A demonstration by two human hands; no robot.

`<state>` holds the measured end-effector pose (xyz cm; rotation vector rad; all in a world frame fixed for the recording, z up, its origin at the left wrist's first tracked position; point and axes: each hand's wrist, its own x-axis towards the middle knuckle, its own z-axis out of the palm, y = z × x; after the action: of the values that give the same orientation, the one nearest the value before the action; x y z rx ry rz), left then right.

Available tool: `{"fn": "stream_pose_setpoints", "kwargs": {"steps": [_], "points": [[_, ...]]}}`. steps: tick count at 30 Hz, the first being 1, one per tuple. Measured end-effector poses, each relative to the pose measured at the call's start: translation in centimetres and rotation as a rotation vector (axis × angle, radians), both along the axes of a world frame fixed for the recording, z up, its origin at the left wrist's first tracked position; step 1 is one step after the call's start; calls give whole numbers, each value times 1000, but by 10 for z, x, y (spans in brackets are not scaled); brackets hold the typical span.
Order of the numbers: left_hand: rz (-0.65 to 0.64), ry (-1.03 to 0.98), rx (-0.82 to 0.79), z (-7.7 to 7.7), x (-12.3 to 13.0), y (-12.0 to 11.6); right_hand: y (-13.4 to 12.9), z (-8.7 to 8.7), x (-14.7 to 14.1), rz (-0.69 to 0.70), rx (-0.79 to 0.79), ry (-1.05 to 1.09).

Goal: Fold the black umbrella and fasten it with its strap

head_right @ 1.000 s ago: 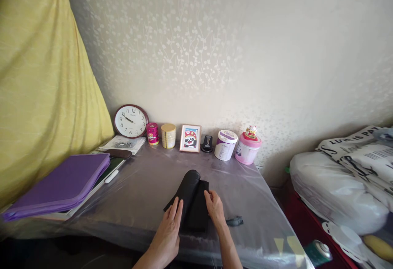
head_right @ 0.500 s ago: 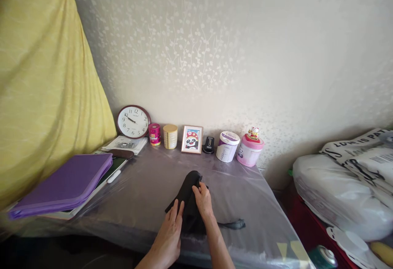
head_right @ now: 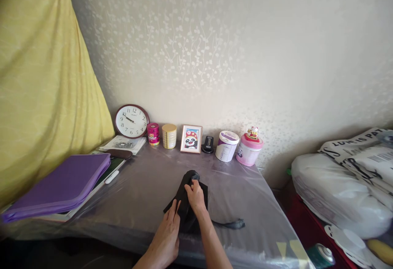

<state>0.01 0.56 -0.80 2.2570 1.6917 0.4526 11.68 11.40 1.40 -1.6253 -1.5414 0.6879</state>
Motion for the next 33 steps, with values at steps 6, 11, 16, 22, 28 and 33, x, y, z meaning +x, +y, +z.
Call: {"fn": "stream_pose_setpoints", "kwargs": {"steps": [6,11,16,22,28,33], "points": [[13,-1,-5,-9,-3,0,1,-1,-3,31,-45,-44],[24,20,-26,3,-5,-3,-2,2,-10,98,-33,22],[48,105,-89,8,-5,-4,-12,18,-20,229,-18,-11],[85,29,-54,-8,-16,-9,-16,25,-23,267,7,-139],[39,-48,232,13,-23,-15,-12,24,-24,318,6,-184],[-116,23,208,16,-15,-5,-10,29,-26,378,-17,-217]]}}
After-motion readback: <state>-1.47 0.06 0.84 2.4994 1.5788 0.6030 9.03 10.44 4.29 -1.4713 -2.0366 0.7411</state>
